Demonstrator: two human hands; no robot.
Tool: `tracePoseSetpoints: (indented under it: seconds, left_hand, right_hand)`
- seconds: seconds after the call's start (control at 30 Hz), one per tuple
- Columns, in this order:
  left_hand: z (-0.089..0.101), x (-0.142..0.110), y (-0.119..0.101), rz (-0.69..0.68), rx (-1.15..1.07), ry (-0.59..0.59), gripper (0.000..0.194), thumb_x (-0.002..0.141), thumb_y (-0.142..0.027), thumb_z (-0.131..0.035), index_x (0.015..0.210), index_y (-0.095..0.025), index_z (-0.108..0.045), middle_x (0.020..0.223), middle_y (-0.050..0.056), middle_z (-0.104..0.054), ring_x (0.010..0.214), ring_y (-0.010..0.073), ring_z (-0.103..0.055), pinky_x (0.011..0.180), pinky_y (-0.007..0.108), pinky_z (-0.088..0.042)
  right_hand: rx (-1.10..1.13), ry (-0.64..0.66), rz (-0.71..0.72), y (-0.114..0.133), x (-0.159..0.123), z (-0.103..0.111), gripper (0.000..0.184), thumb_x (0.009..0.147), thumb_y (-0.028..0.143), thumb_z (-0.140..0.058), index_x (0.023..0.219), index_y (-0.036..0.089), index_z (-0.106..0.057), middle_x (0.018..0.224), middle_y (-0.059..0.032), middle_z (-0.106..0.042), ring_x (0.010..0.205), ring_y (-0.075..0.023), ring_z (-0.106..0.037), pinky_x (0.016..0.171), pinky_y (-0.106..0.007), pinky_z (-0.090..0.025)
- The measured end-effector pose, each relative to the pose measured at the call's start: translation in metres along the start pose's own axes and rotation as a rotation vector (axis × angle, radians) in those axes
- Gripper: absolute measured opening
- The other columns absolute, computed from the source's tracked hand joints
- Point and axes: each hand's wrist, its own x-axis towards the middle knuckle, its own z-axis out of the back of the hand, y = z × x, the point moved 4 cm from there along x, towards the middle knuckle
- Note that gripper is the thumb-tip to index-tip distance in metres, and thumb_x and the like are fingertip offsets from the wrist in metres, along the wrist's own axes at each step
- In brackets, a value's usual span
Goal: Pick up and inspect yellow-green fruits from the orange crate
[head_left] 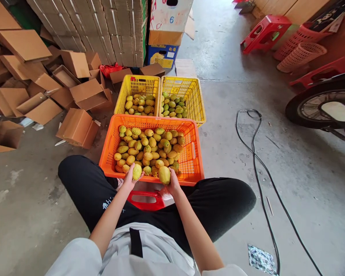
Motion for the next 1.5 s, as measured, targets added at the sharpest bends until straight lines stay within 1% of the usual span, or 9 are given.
tracePoseSetpoints:
  seconds: [0.17,0.37,0.5,0.67,0.8,0.9,1.13,1.33,1.5]
  left_hand:
    - [-0.008,-0.011,-0.001,-0.048,0.080,-0.001,0.027,0.095,-0.039,-0.073,0.102,-0.014,-0.064,0.078,0.005,-0.075,0.065,0.0168,-0.076,0.063,0.027,-0.064]
    - [-0.015,-0.022,-0.003,-0.121,0.243,0.032,0.039,0.073,-0.018,-0.094,0.098,-0.016,-0.064,0.081,0.004,-0.075,0.065,0.0147,-0.073,0.059,0.023,-0.061]
    - [-0.017,-0.026,-0.004,-0.139,0.258,0.030,0.032,0.076,-0.021,-0.090,0.096,-0.016,-0.066,0.081,0.007,-0.076,0.067,0.0158,-0.073,0.062,0.024,-0.061]
    - [-0.019,-0.027,-0.006,-0.151,0.256,-0.012,0.014,0.088,-0.028,-0.074,0.094,-0.018,-0.068,0.077,0.005,-0.077,0.070,0.0188,-0.076,0.061,0.023,-0.061]
    - [-0.020,-0.026,-0.005,-0.137,0.294,-0.028,0.015,0.090,-0.033,-0.070,0.091,-0.018,-0.067,0.071,0.006,-0.076,0.065,0.0199,-0.076,0.058,0.024,-0.060]
    - [-0.019,-0.025,-0.004,-0.139,0.323,-0.008,0.020,0.091,-0.037,-0.068,0.096,-0.018,-0.067,0.071,0.006,-0.076,0.062,0.0200,-0.076,0.055,0.024,-0.059]
    - [-0.017,-0.026,-0.005,-0.160,0.339,0.019,0.027,0.090,-0.043,-0.071,0.099,-0.018,-0.066,0.077,0.006,-0.077,0.069,0.0205,-0.077,0.060,0.025,-0.060]
    - [-0.018,-0.027,-0.003,-0.273,0.460,0.053,0.052,0.062,-0.020,-0.097,0.101,-0.019,-0.063,0.085,0.003,-0.075,0.071,0.0150,-0.073,0.065,0.022,-0.057]
    - [-0.016,-0.023,-0.001,-0.218,0.399,0.043,0.054,0.066,-0.023,-0.098,0.100,-0.022,-0.056,0.087,0.005,-0.074,0.074,0.0184,-0.074,0.070,0.028,-0.058]
  right_hand:
    - [-0.121,0.154,0.197,0.003,-0.009,-0.007,0.045,0.065,0.056,-0.088,0.093,0.023,-0.073,0.088,-0.0039,-0.077,0.087,-0.0236,-0.070,0.069,-0.030,-0.054]
    - [-0.255,0.203,0.299,0.001,-0.012,-0.009,0.061,0.051,0.052,-0.096,0.095,0.021,-0.070,0.081,0.0004,-0.070,0.078,-0.0192,-0.064,0.068,-0.029,-0.048]
    - [-0.246,0.229,0.268,-0.003,-0.011,-0.009,0.054,0.056,0.050,-0.092,0.098,0.023,-0.070,0.087,-0.0006,-0.073,0.081,-0.0207,-0.065,0.068,-0.029,-0.049]
    - [-0.147,0.151,0.162,-0.005,-0.010,-0.006,0.034,0.072,0.049,-0.077,0.093,0.023,-0.071,0.083,-0.0019,-0.073,0.080,-0.0209,-0.066,0.064,-0.028,-0.052]
    - [-0.086,0.246,0.070,-0.003,-0.012,-0.011,0.032,0.082,0.051,-0.069,0.092,0.021,-0.070,0.078,-0.0064,-0.073,0.073,-0.0216,-0.067,0.064,-0.031,-0.056]
    - [-0.084,0.293,0.078,-0.001,-0.012,-0.012,0.034,0.081,0.053,-0.073,0.094,0.022,-0.069,0.083,-0.0077,-0.073,0.079,-0.0231,-0.070,0.066,-0.033,-0.059]
    - [-0.109,0.257,0.101,-0.001,-0.016,-0.012,0.041,0.070,0.053,-0.086,0.094,0.024,-0.068,0.087,-0.0041,-0.072,0.076,-0.0208,-0.068,0.064,-0.033,-0.060]
    - [-0.159,0.226,0.239,0.007,-0.023,-0.014,0.048,0.059,0.045,-0.095,0.091,0.024,-0.066,0.084,-0.0006,-0.071,0.080,-0.0211,-0.066,0.071,-0.035,-0.059]
    - [-0.219,0.155,0.297,0.005,-0.014,-0.008,0.039,0.065,0.051,-0.085,0.086,0.025,-0.066,0.078,-0.0009,-0.068,0.079,-0.0243,-0.065,0.066,-0.035,-0.054]
